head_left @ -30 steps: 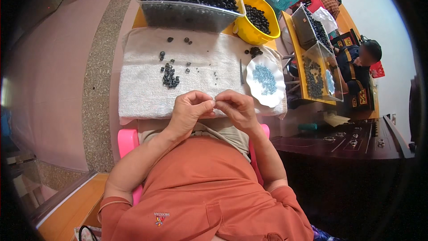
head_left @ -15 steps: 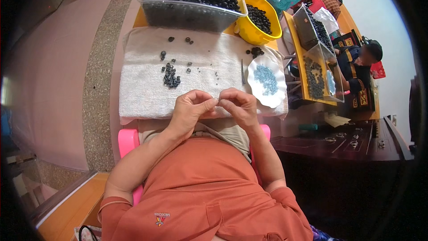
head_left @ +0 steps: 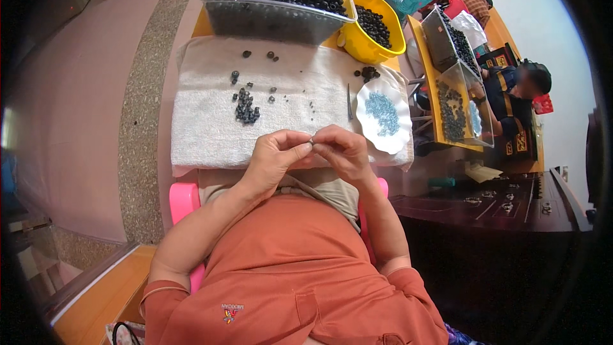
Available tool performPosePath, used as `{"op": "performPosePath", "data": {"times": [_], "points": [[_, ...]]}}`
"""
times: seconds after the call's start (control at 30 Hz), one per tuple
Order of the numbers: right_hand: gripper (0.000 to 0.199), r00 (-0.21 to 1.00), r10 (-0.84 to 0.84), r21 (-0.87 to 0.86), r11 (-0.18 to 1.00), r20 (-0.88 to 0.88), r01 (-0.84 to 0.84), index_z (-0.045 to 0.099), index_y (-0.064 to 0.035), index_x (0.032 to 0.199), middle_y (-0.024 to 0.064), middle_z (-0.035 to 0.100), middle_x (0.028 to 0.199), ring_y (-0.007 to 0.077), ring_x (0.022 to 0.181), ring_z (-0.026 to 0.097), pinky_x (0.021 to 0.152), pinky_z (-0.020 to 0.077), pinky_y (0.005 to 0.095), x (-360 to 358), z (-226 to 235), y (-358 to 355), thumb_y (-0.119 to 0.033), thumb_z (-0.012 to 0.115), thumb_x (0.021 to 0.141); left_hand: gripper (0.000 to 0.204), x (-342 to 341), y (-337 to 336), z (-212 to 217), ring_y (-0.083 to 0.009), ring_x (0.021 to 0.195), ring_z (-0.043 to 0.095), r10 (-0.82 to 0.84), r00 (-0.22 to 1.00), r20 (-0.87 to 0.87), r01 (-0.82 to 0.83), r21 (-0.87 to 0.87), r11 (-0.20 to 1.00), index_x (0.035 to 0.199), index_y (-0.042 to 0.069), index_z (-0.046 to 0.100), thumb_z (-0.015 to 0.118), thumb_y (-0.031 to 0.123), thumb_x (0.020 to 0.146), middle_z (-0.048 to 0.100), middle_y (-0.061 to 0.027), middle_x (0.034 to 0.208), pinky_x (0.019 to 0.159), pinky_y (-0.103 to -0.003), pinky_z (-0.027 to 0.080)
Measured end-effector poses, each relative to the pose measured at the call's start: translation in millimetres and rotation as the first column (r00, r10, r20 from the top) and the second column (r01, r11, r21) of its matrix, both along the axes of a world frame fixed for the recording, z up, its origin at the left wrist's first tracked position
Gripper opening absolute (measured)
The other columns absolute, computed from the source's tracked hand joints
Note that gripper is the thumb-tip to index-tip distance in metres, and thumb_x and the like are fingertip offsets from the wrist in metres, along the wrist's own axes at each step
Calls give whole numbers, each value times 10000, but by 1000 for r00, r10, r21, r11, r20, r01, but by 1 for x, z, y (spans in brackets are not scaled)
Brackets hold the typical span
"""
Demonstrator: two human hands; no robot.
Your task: Sorting small black components from a large container into a small dish.
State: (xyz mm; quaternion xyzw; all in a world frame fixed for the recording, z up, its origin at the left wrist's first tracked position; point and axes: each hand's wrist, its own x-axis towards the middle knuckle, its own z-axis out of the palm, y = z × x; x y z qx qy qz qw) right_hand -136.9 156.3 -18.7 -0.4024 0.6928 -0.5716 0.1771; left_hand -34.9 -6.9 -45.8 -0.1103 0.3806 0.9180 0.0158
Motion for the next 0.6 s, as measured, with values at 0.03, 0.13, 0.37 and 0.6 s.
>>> {"op": "performPosePath", "data": {"times": [0.03,0.13,0.37,0.6], "points": [[105,1000,0,0,1000,1,0,661,22,963,78,648,914,126,839,610,731,483,252,0,1,0,26,679,859,174,0,0,-1,-143,856,672,4,1000,-11,-4,-20,1000,1073,-7,621,652,57,914,678,-94,987,783,-290,583],[92,1000,10,33,999,-4,-10,658,22,949,73,645,915,124,834,607,732,480,250,-1,3,0,25,680,859,156,0,-2,-1,-145,847,671,-8,1000,1,8,-34,999,1053,-4,615,652,45,910,678,-89,976,778,-291,584],[153,989,42,-34,999,140,-37,695,9,1021,75,632,939,129,869,607,756,491,239,-3,-12,0,33,667,872,114,1,1,-1,-152,825,669,21,998,54,-25,74,997,1019,8,614,642,35,911,669,-72,931,773,-298,587],[226,973,-102,-151,979,209,135,691,1,1111,66,630,980,127,941,591,803,473,229,25,-20,-15,36,622,898,108,-2,-1,-8,-167,849,674,104,994,42,-110,193,975,1021,19,606,627,21,915,669,-82,948,783,-313,589]]}}
